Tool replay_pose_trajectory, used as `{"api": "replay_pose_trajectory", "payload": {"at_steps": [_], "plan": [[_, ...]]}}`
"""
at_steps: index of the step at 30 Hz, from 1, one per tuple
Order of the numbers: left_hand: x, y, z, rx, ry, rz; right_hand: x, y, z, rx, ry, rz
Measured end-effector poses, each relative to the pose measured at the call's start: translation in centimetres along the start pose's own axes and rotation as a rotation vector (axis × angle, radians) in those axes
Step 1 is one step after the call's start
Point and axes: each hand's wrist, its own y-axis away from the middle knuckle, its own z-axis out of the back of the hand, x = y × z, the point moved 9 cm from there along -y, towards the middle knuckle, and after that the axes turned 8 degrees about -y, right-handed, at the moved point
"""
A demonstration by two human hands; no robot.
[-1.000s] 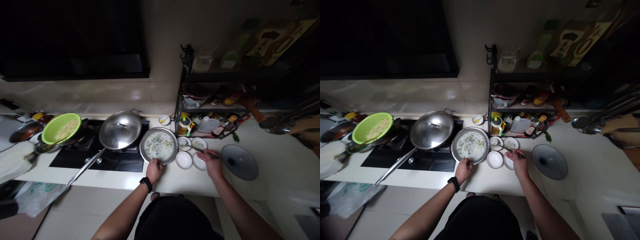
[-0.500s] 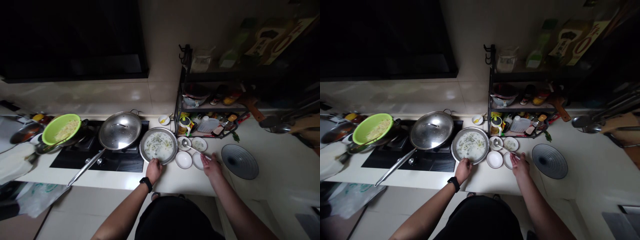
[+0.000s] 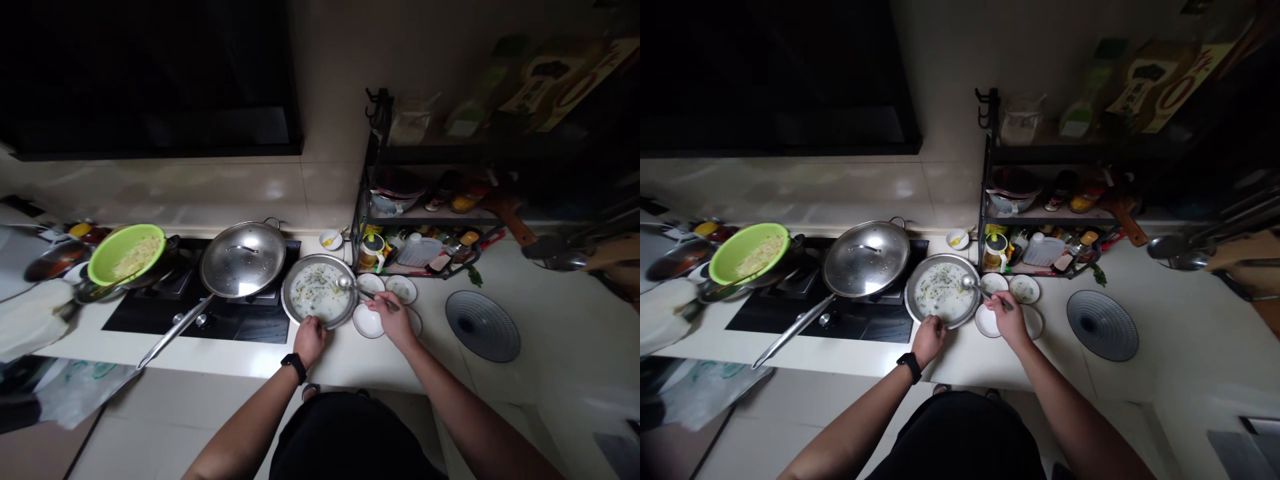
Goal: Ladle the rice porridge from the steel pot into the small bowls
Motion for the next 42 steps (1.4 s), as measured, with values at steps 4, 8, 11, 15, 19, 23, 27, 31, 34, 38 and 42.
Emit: {"api": "replay_pose_trajectory", "payload": {"at_steps": [4, 8, 11, 15, 19, 23, 27, 31, 34, 38, 42], "plan": [[0.0, 0.0, 0.0, -0.002, 0.007, 0.004, 1.6, -0.2, -3.8, 0.223, 0.392, 0.271], [-0.1, 0.0, 0.1, -0.002, 0.012, 0.005, 0.9, -0.8, -5.6, 0.326, 0.544, 0.319], [-0.1, 0.1, 0.2, 0.003, 0.013, 0.009, 0.0, -1.1, -5.9, 0.299, 0.511, 0.274], [-0.1, 0.1, 0.2, 0.006, 0.021, 0.010, -1.9, -1.5, -5.4, 0.173, 0.260, 0.095], [0.0, 0.0, 0.1, 0.005, 0.018, 0.010, -3.7, -1.8, -4.1, -0.007, -0.052, -0.117], [-0.1, 0.0, 0.2, 0.006, 0.021, 0.003, -3.6, -1.5, -3.5, -0.047, -0.183, -0.192], [-0.1, 0.0, 0.2, 0.007, 0.016, 0.013, -2.9, -0.9, -2.8, -0.062, -0.233, -0.191], [-0.2, 0.1, 0.3, 0.003, 0.013, 0.007, -1.5, -0.5, -2.3, -0.063, -0.233, -0.173], [-0.1, 0.0, 0.3, 0.002, 0.012, 0.008, 0.0, -0.3, -1.6, -0.069, -0.241, -0.151], [-0.1, 0.0, 0.2, -0.005, 0.010, 0.004, 1.5, 0.0, 0.1, -0.103, -0.280, -0.127], [-0.2, 0.0, 0.2, -0.011, -0.003, -0.006, 2.6, 0.4, 3.2, -0.168, -0.292, -0.095]]}}
